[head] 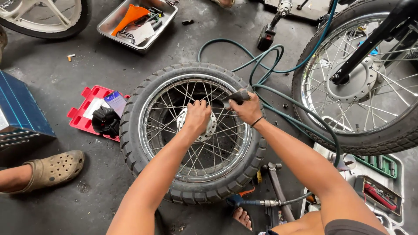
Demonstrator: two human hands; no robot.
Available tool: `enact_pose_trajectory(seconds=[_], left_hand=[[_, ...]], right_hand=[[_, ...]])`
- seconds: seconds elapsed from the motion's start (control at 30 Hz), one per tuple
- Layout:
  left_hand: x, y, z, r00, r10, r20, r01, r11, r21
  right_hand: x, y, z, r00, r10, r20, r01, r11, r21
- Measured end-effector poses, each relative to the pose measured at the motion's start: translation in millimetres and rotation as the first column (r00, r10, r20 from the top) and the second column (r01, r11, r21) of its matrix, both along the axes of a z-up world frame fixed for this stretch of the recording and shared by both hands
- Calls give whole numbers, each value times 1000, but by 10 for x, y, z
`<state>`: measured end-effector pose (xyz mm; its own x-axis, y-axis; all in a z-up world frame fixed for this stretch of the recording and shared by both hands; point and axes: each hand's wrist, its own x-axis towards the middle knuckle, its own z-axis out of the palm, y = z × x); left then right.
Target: Inspecting and cleaning the hub components of a motorcycle wheel, including checking the fit of a sprocket.
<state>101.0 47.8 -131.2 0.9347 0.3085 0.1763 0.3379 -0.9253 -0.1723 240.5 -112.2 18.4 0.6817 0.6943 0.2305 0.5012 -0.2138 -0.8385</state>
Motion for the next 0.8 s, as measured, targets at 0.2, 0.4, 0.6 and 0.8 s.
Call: enact_pose_trajectory(seconds=[0.2,0.4,0.6,0.8], left_hand=[[5,-30,-96,997,-36,73,34,999,27],[-72,0,105,998,-39,59,40,999,-29],[-1043,715,1187,862,-401,-311,411,911,-35],[-2146,937,1264,811,-392,-434,161,863,-478]], right_hand=[[-18,-25,-16,995,66,-78,-64,998,25],[107,-38,-262,996,89,-26,-90,994,-66],[-138,-180,-255,981,47,-190,-82,980,-183],[-279,-372,-495,836,43,-547,-186,960,-209]])
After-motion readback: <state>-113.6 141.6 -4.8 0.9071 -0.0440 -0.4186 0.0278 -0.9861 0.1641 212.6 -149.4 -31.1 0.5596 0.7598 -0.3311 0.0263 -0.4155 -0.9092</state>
